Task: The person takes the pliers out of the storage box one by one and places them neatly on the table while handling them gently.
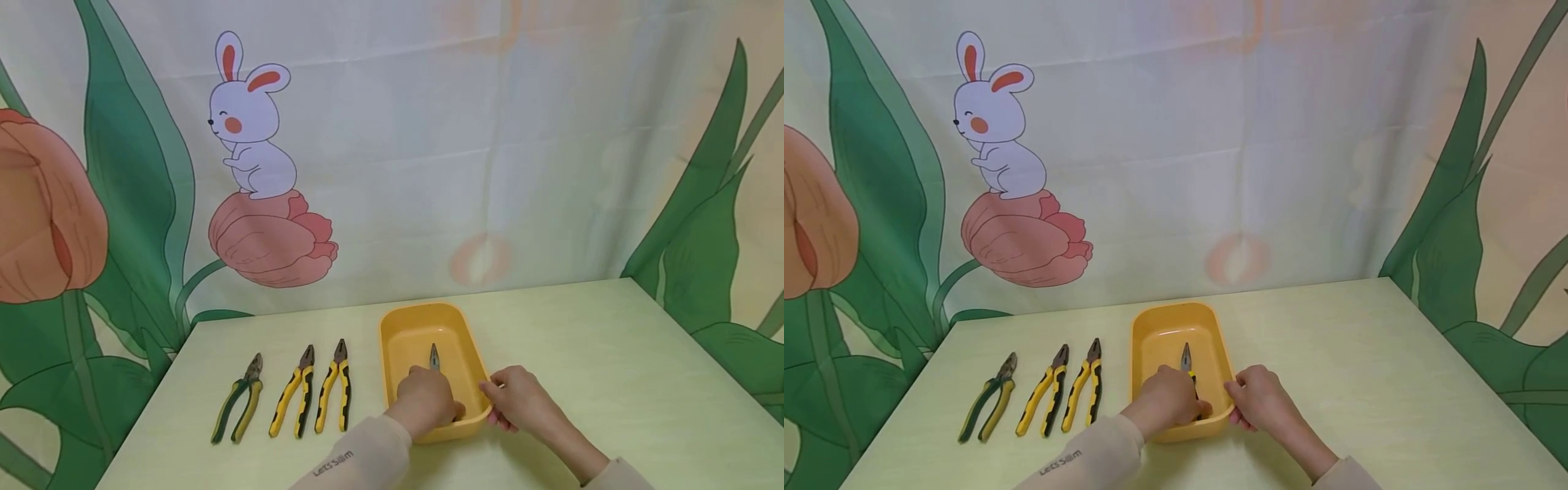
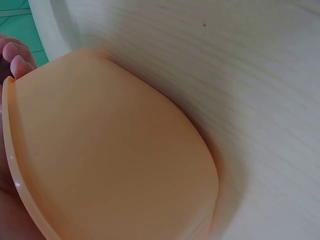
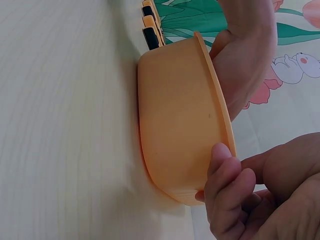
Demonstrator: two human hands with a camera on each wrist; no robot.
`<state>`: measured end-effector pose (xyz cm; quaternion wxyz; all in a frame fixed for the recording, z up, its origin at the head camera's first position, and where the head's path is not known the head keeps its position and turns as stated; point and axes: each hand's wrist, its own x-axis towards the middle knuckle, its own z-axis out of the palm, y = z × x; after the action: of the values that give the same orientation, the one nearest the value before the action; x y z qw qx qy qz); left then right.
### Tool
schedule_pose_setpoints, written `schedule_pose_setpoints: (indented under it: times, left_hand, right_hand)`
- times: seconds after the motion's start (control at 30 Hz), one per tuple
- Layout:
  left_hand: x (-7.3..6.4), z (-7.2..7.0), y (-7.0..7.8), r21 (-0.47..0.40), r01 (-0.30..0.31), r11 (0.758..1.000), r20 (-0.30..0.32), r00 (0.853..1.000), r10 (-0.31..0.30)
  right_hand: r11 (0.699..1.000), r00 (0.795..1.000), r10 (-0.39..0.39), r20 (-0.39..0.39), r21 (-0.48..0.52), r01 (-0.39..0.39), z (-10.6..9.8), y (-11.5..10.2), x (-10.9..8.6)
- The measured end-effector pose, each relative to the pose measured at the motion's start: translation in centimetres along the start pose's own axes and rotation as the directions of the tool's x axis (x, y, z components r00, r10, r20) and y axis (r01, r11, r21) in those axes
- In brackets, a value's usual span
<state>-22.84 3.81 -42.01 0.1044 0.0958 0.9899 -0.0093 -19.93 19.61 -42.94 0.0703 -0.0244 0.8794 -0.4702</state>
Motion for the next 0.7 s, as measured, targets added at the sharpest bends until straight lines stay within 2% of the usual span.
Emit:
schedule_pose_setpoints:
  times: [0.37, 0.7]
  left_hand:
    - [-0.38, -0.12, 0.0, -0.036, -0.007, 0.999, -0.01, 1.0, 0.006]
    - [-0.47, -0.05, -0.01, -0.012, -0.027, 1.0, -0.029, 0.999, 0.026]
  right_hand:
    - [1.0, 1.0, 0.011, -0.001, 0.011, -0.011, 0.09, -0.04, -0.01]
    - [1.0, 1.0, 0.004, -0.007, 0.013, -0.004, 0.08, -0.16, -0.1]
